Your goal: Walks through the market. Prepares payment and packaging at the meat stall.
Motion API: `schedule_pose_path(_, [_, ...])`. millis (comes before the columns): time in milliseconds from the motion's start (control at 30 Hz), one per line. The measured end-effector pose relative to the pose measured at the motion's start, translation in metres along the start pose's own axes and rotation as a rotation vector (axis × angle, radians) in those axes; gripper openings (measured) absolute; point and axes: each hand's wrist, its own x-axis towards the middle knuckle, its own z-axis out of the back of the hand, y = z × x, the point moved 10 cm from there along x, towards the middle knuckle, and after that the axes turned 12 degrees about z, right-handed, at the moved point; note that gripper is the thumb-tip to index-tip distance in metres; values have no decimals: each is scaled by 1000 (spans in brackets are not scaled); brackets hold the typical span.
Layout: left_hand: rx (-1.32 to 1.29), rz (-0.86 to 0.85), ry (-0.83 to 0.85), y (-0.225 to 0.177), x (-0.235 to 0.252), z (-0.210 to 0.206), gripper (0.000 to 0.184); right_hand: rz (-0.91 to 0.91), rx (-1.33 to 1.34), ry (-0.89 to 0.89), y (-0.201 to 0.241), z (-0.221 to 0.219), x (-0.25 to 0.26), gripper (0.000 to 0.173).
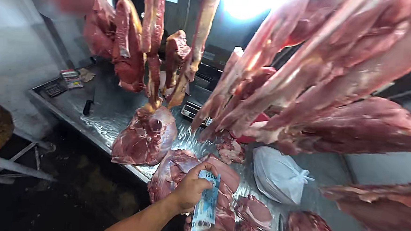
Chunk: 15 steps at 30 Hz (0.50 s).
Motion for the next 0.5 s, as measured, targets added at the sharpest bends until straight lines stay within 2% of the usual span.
schedule_pose_path(67, [-8, -42, -56, -5, -7, 7, 28, -31, -50, -21, 5, 1, 6, 38])
schedule_pose_path(133, [-42, -83, -130, 8, -16, 12, 32, -116, -132, -83, 8, 7, 2, 27])
schedule_pose_path(233, [-87, -142, -294, 27, -36, 27, 39, -251, -186, -104, 2, 20, -3, 23])
schedule_pose_path(367, [-116, -184, -407, 43, -64, 40, 31, -366, -165, -92, -25, 29, -10, 20])
schedule_pose_path(500, [-66, -295, -555, 35, -96, 56, 23, -411, -73, 44, -56, 21, -1, 23])
